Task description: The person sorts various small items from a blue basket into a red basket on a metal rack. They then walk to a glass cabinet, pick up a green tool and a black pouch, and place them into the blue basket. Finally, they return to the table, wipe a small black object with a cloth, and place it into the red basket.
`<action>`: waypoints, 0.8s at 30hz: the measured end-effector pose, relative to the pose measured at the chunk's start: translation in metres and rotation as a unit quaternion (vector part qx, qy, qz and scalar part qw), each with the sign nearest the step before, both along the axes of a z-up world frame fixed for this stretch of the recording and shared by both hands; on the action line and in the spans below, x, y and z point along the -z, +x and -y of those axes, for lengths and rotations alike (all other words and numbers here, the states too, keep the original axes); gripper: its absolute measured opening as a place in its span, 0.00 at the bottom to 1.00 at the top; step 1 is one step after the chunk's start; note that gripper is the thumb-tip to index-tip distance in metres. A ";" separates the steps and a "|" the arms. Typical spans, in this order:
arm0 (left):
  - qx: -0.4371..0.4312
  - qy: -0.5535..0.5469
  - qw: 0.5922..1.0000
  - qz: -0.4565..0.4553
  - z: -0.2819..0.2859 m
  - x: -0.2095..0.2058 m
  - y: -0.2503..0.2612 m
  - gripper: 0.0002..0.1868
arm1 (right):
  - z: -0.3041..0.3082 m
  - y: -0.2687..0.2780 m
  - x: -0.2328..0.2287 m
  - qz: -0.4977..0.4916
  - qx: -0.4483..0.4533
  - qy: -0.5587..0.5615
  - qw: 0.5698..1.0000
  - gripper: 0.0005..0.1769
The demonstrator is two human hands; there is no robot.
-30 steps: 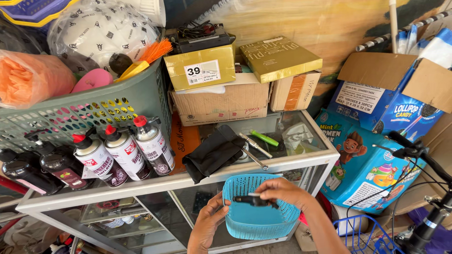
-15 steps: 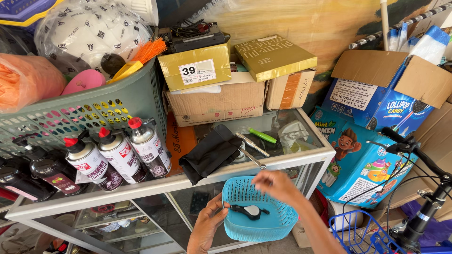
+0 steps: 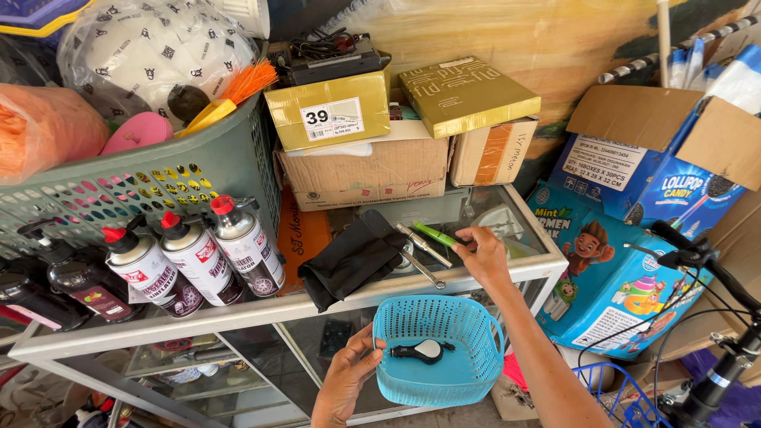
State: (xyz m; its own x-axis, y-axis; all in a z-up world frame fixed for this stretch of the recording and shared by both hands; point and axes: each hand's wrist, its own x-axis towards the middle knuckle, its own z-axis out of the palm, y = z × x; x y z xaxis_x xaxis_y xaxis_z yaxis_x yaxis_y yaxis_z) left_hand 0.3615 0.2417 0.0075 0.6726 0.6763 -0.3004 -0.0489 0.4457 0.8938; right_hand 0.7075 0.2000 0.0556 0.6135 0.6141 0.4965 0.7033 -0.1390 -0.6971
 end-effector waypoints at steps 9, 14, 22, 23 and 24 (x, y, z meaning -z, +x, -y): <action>-0.005 -0.001 1.000 0.012 0.002 0.002 0.001 0.07 | -0.020 0.007 0.025 0.031 -0.003 -0.023 0.999 0.14; -0.016 -0.005 1.000 0.009 0.004 0.004 0.001 0.08 | -0.019 0.015 0.023 -0.017 0.005 -0.049 0.999 0.10; -0.015 -0.010 1.000 -0.002 0.003 0.005 -0.001 0.09 | 0.061 0.000 -0.021 -0.250 -0.246 -0.175 0.920 0.13; -0.016 -0.010 1.000 -0.002 0.003 0.006 -0.001 0.09 | 0.068 -0.006 -0.022 -0.249 -0.290 -0.187 0.905 0.14; -0.014 -0.008 1.000 0.005 0.003 0.006 -0.002 0.10 | 0.075 -0.011 -0.023 -0.247 -0.332 -0.199 0.888 0.14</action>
State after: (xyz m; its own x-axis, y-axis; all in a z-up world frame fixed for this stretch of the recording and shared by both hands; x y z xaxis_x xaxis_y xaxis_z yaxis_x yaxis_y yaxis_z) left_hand 0.3599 0.2387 0.0017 0.6567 0.6900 -0.3044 -0.0704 0.4580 0.8861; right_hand 0.6970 0.1254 0.0787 0.1324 0.9887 -0.0708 0.3435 -0.1128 -0.9324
